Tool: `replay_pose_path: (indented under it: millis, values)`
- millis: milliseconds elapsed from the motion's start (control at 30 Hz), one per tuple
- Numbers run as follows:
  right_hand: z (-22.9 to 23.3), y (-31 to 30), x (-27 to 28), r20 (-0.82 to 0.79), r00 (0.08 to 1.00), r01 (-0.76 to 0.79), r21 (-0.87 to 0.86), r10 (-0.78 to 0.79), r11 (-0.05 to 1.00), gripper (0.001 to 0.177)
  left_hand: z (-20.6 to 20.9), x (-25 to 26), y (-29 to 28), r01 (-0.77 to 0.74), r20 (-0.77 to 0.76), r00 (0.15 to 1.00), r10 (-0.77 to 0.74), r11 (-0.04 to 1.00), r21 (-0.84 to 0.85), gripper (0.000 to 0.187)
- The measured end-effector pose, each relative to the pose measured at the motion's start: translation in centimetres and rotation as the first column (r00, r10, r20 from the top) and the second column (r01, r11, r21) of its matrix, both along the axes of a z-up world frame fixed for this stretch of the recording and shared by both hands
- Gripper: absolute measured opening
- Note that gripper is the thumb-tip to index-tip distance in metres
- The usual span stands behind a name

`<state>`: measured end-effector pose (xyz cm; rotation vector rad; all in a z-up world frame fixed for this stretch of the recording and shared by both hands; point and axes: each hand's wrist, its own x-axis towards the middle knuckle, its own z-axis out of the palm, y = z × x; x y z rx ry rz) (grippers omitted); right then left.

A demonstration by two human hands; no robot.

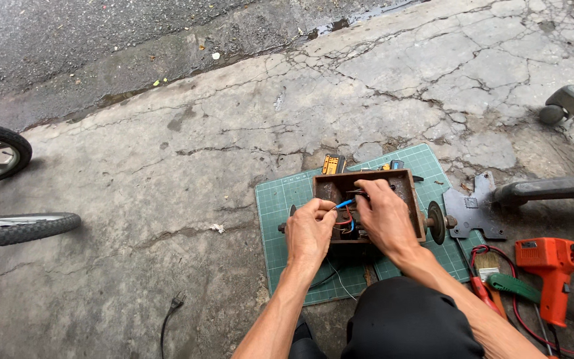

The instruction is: The person sits on the ground and works on a small wooden box containing electronic components. They use pliers to strip and twist wires, then wrap connections with blue electrical tape. The task involves repeated handling of wires and components inside the box.

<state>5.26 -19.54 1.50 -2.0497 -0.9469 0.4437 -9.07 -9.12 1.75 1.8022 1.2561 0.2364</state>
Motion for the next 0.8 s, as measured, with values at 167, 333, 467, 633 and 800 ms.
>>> replay_pose_path:
  millis: [167,333,467,633,800]
  values:
    - [-1.3,-1.2,2.1,0.121,0.958,-0.268,0.047,0.261,0.962,0.033,0.7,0.4,0.5,0.102,0.073,0.992,-0.105,0.993,0.053,0.018]
    - [-1.4,-0.5,3.3,0.05,0.942,-0.334,0.055,0.332,0.941,0.023,1.3,0.9,1.4,0.166,0.141,0.977,-0.162,0.986,-0.023,0.018]
    - [-1.8,0.1,3.4,0.095,0.943,-0.324,0.039,0.319,0.945,0.011,0.4,1.3,2.2,0.187,0.153,0.972,-0.178,0.982,-0.04,0.015]
    - [-2.6,0.3,4.1,0.106,0.925,-0.372,0.063,0.364,0.926,0.01,1.5,1.8,2.0,0.188,0.114,0.977,-0.182,0.981,-0.049,0.02]
    - [-3.4,0.2,4.3,0.13,0.939,-0.329,0.054,0.32,0.943,0.012,1.1,2.4,0.3,-0.044,0.164,0.982,0.095,0.956,-0.29,0.032]
